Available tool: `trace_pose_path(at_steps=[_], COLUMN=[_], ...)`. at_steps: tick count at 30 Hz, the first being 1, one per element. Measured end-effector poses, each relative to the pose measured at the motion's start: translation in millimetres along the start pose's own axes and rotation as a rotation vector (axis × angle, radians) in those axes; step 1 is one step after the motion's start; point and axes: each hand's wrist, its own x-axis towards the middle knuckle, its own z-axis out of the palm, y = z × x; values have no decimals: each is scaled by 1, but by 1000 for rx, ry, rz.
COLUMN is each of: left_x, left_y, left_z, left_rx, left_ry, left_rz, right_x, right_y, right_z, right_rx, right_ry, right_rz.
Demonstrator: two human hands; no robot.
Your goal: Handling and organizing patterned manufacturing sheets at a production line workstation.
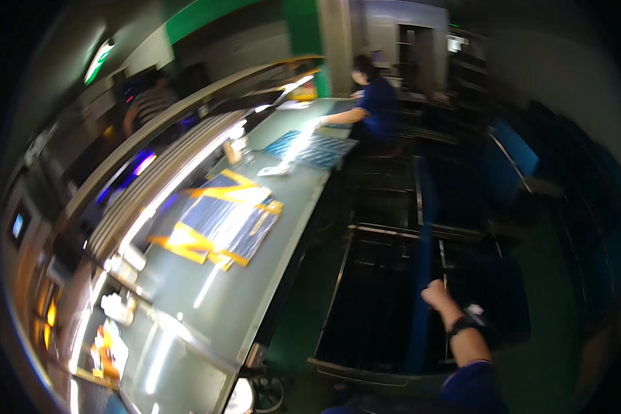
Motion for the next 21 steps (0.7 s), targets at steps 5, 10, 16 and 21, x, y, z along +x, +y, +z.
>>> trace_pose_path(at_steps=[5, 10, 16, 21], left_x=[32, 29, -12, -102], left_y=[-43, -63, -115, -219], left_z=[55, 97, 82, 45], left_rx=[-59, -138, -703, -1119], left_ry=[-50, 87, 62, -86], left_rz=[-196, -48, 270, 85], right_x=[-37, -32, -120, -274], right_y=[41, 51, -49, -133], right_z=[-135, -208, -104, 91], right_rx=[831, 750, 839, 534], right_ry=[123, 128, 60, -96], right_rz=[-393, -548, -1016, -1420])
